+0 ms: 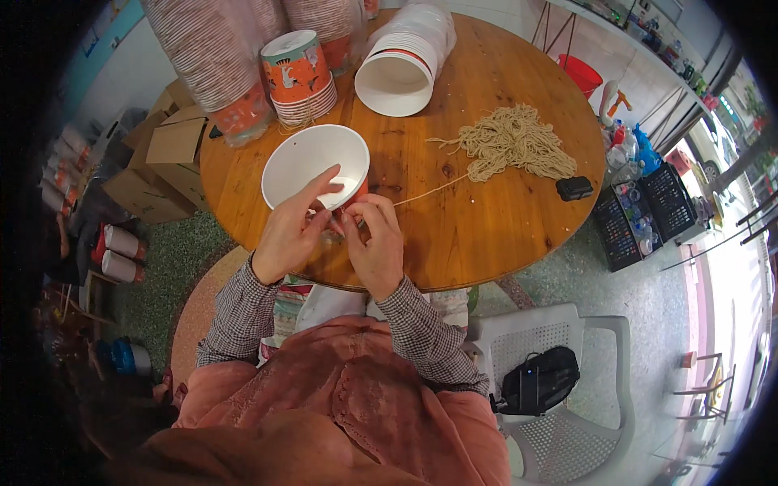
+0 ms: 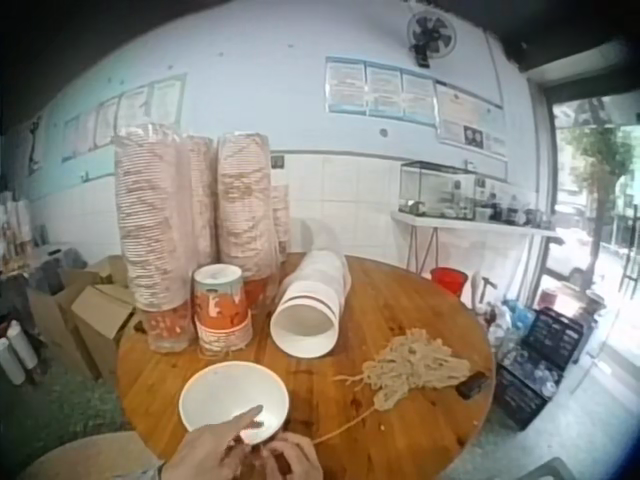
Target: Tying thin carrying strings through holes in paper buckets.
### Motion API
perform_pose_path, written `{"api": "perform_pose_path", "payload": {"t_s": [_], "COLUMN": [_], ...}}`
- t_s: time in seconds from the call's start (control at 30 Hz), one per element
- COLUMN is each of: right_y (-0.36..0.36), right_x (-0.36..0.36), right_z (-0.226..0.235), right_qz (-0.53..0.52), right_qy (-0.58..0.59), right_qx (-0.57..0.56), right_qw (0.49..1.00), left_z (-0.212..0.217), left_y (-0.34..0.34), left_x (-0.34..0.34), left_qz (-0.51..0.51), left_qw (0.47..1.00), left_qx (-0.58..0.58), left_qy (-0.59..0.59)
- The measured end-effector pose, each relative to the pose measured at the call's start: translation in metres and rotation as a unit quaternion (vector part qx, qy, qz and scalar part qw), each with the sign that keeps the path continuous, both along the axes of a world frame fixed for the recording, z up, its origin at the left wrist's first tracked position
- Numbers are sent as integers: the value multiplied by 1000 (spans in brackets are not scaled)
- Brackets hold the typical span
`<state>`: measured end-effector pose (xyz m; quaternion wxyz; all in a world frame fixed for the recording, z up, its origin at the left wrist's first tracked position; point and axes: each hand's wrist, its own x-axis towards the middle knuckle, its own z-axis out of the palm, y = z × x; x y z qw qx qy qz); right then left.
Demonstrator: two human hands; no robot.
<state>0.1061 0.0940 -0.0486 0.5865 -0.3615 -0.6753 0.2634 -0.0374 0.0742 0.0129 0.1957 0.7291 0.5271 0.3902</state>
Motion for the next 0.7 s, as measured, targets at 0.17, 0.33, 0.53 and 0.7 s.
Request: {"api": "perform_pose_path", "payload": {"t_s": [0.17,0.33,0.53,0.7], "right_y": [1,6,5,5], "right_x": [-3,-3,-3,2], "right_z": [1,-10,-14,-10], "right_qz": [10,23,30,28], "right_qy": [10,19,31,44], "right_qx": [-19,-51,-66,-57], "right_qw": [1000,998,997,997], "left_z": [-2,0,1,-3], "left_y": [0,0,-1,1], "left_x": [0,0,3,-3], "left_qz": [3,16,11,4], "left_qw": [999,999,999,998], "left_qx": [15,-21,32,31], "left_qy": [48,-33,-3,50]}}
